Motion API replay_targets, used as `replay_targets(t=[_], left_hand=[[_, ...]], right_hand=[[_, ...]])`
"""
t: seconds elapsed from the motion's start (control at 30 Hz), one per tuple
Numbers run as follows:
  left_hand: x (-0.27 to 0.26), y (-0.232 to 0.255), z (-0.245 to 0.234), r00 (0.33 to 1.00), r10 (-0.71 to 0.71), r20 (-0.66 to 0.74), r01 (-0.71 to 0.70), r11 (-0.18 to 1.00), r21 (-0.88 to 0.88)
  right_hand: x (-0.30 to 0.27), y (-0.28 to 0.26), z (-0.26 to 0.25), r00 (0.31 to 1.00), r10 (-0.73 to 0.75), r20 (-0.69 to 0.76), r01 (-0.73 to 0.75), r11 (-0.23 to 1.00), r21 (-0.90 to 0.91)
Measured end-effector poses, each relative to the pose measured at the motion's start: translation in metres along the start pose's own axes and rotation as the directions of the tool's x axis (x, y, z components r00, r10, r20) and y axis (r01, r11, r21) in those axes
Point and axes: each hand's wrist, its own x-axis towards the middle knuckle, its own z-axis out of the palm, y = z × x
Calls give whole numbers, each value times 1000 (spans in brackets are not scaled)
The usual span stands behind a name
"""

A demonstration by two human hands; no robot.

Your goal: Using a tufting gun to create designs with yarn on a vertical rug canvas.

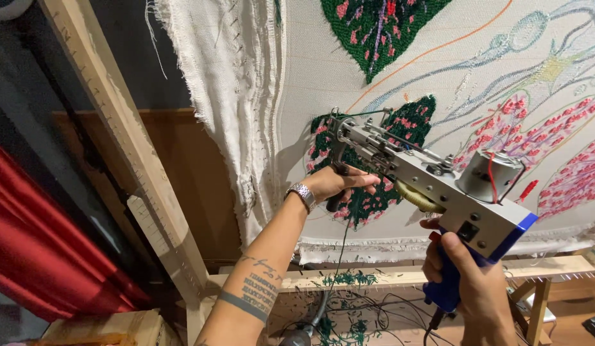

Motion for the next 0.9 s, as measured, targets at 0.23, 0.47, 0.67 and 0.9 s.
replay_targets(t=[0.23, 0.47, 0.67, 0.9], left_hand=[[-4, 5, 6, 992, -104, -75, 119, 964, 239], [-3, -26, -4, 985, -135, -110, 149, 981, 124], [-5, -23, -6, 984, -124, -131, 134, 988, 77], [2, -28, -15, 982, -113, -153, 132, 984, 119]], right_hand=[[0, -3, -10, 999, -2, 39, 1, 1000, 22], [7, 0, 6, 997, 59, 49, -59, 998, -3], [17, 11, 2, 991, 125, 47, -125, 992, -1], [23, 8, 18, 995, 101, 24, -100, 994, -49]])
